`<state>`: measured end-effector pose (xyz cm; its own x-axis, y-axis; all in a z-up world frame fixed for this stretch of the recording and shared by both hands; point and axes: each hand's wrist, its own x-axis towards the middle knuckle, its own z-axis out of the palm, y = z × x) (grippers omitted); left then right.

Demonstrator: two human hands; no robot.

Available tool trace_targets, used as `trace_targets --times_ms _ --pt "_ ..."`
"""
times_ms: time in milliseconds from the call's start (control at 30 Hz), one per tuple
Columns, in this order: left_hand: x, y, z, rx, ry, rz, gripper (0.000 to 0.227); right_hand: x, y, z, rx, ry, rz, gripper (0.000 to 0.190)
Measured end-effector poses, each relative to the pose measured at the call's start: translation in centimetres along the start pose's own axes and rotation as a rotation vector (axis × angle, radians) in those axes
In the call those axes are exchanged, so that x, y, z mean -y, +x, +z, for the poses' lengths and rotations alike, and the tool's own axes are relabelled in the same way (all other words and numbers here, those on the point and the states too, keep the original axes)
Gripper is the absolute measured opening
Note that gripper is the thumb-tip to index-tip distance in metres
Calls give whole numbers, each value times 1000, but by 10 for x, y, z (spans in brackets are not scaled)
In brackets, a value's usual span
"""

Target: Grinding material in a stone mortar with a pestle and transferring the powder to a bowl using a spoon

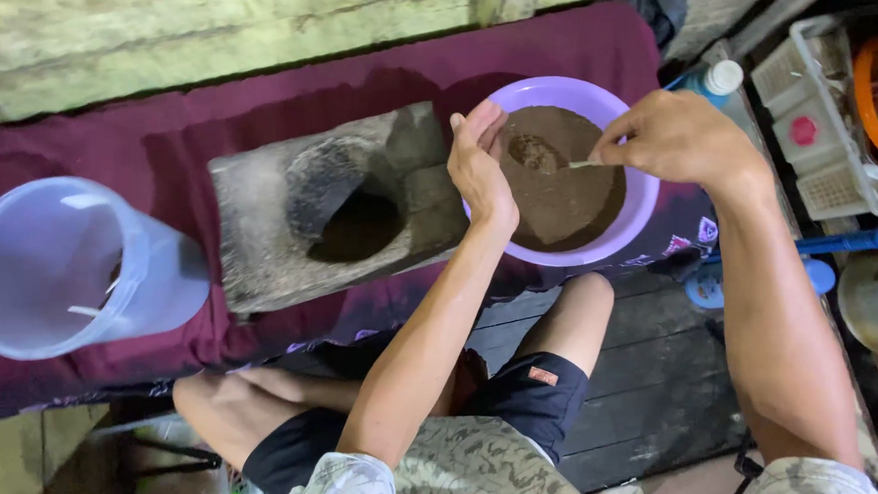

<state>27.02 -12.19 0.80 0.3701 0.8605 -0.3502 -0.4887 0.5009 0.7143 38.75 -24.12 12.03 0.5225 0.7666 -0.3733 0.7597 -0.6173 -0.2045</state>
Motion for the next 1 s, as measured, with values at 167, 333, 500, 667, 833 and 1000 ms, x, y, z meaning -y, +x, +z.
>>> trace_targets --times_ms 167,333,500,667,833,1000 --pt "87 35 -24 59 140 76 53 -38 5 46 21 57 147 33" --pt "120 58 -58 143 357 87 50 -62 50 137 -37 -7 194 37" --pt "112 67 -74 166 535 201 45 -74 84 226 -175 7 215 32" --pt "112 59 -84 185 562 258 39 -58 65 248 -328 79 179 27" --pt "99 43 -82 197 624 311 38 -37 36 248 -515 102 88 21" --pt "99 43 -87 274 618 381 36 -11 5 234 -650 139 69 21"
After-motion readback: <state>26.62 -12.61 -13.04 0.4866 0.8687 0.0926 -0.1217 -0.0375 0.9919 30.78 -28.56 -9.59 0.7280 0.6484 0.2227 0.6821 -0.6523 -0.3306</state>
